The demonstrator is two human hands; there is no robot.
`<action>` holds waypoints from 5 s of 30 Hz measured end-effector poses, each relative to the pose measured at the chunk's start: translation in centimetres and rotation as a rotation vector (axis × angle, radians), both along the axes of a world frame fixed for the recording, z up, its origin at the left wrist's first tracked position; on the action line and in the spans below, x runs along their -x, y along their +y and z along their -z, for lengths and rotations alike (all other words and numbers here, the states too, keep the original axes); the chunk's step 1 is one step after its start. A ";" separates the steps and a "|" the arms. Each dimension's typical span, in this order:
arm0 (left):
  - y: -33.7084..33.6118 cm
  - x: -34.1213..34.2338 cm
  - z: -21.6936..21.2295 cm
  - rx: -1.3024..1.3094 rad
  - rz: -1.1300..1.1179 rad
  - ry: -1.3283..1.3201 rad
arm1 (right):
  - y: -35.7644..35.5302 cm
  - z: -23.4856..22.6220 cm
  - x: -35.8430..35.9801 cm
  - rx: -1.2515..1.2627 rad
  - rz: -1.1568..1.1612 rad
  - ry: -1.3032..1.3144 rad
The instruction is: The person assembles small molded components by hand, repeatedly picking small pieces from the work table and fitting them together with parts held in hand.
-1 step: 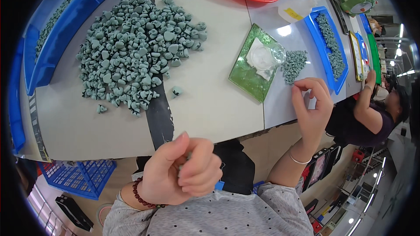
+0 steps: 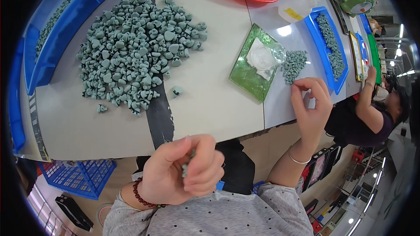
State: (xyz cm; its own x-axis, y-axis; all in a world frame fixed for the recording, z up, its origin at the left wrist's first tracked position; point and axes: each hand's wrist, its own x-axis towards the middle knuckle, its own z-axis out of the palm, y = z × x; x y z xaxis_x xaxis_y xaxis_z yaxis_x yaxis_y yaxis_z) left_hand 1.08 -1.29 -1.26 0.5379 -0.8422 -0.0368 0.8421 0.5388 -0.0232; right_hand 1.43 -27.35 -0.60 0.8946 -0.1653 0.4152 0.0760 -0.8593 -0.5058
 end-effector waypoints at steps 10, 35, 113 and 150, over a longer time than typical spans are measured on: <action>0.3 0.2 -1.1 -0.359 -0.087 -0.216 | 0.2 -0.4 0.1 0.121 0.052 0.081; 0.3 0.6 -1.4 -0.674 -0.263 -0.571 | 0.4 -0.4 0.3 0.124 0.084 -0.032; 1.3 -0.6 -0.5 -0.492 -0.175 -0.730 | 3.4 -1.5 -3.7 0.514 -0.183 -0.389; 0.9 0.5 -0.2 -0.864 -0.723 -1.256 | 9.5 -3.0 2.3 0.065 -0.649 -0.366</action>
State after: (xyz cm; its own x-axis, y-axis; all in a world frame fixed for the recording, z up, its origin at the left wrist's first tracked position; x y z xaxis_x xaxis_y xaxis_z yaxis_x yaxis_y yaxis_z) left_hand 0.54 -0.38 -1.07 0.8298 -0.3915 0.3977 -0.2985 0.2908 0.9090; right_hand -0.91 -17.89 2.39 0.6065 0.3841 0.6962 0.7320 -0.6115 -0.3004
